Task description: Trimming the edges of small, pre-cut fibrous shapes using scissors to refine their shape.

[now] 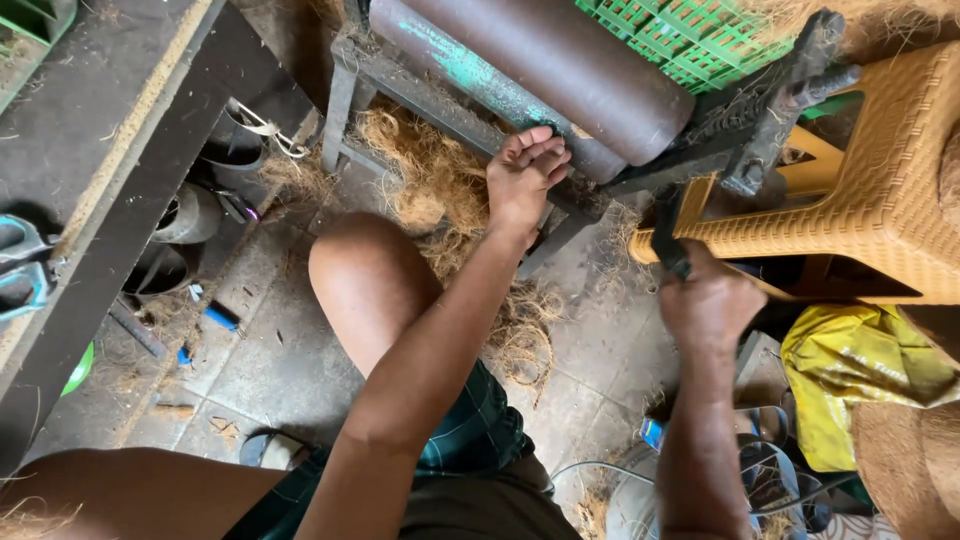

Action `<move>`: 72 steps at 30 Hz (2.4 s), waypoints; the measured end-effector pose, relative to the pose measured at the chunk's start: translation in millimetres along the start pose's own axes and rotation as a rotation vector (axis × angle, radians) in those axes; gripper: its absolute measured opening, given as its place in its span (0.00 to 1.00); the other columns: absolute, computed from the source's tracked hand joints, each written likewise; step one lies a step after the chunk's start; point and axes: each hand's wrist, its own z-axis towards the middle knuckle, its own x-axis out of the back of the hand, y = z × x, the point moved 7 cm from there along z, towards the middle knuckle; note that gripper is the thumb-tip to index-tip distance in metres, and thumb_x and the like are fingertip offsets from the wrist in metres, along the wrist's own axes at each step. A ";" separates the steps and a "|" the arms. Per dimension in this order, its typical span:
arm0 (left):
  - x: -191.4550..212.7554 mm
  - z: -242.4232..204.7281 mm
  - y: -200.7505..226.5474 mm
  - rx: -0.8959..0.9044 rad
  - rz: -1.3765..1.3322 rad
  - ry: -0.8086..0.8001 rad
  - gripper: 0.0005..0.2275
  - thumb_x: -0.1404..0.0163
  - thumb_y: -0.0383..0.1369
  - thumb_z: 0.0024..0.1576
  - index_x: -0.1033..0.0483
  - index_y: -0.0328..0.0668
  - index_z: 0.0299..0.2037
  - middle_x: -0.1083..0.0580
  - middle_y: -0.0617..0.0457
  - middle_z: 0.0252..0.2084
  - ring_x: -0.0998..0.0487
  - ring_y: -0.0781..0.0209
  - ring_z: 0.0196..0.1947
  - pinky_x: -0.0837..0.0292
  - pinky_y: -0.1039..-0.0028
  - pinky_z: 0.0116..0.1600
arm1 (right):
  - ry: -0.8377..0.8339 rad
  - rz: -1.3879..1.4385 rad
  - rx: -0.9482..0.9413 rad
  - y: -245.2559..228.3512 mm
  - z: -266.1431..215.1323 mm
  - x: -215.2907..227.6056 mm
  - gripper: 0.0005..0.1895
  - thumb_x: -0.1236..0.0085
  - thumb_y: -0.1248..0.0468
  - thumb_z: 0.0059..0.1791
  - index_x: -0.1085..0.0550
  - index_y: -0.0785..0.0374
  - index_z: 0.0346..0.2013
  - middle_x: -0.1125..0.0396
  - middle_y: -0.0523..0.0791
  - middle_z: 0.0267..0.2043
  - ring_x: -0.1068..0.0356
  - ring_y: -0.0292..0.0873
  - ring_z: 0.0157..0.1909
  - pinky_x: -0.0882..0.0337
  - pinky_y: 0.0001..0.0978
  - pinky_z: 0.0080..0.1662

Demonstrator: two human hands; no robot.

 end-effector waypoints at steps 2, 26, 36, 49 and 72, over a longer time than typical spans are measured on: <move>-1.5 -0.6 -2.5 0.005 -0.005 -0.017 0.15 0.43 0.25 0.54 0.28 0.30 0.50 0.23 0.35 0.43 0.18 0.48 0.40 0.19 0.59 0.46 | -0.042 0.041 -0.002 -12.5 -15.3 -1.4 0.13 0.38 0.56 0.33 0.23 0.42 0.33 0.37 0.40 0.14 0.28 0.50 0.23 0.27 0.42 0.30; -4.2 -4.4 9.0 0.003 -0.038 0.064 0.10 0.48 0.20 0.55 0.27 0.29 0.46 0.22 0.37 0.38 0.17 0.51 0.33 0.17 0.65 0.40 | 0.084 -0.108 0.087 37.2 46.0 2.4 0.06 0.42 0.56 0.32 0.27 0.48 0.22 0.44 0.42 0.12 0.32 0.52 0.20 0.32 0.38 0.26; -14.8 -13.5 30.1 0.197 0.045 -0.022 0.16 0.53 0.17 0.56 0.30 0.28 0.55 0.25 0.40 0.48 0.21 0.51 0.47 0.21 0.65 0.57 | 0.049 0.046 0.154 -19.0 21.6 42.3 0.04 0.35 0.66 0.48 0.16 0.53 0.34 0.36 0.34 0.15 0.48 0.31 0.12 0.49 0.24 0.18; -0.7 12.1 -21.8 -0.027 0.013 0.015 0.10 0.42 0.23 0.52 0.28 0.31 0.41 0.23 0.42 0.30 0.18 0.55 0.28 0.17 0.71 0.33 | -0.510 0.162 -0.152 -54.9 -67.3 -125.7 0.06 0.46 0.57 0.39 0.25 0.51 0.27 0.30 0.43 0.19 0.25 0.53 0.29 0.25 0.48 0.33; -9.2 -11.6 30.4 0.251 0.098 -0.005 0.14 0.50 0.17 0.57 0.27 0.33 0.52 0.23 0.44 0.45 0.19 0.56 0.43 0.18 0.73 0.54 | 0.048 -0.027 0.129 -13.8 28.7 48.3 0.14 0.41 0.66 0.40 0.16 0.51 0.37 0.33 0.39 0.19 0.41 0.39 0.15 0.42 0.30 0.21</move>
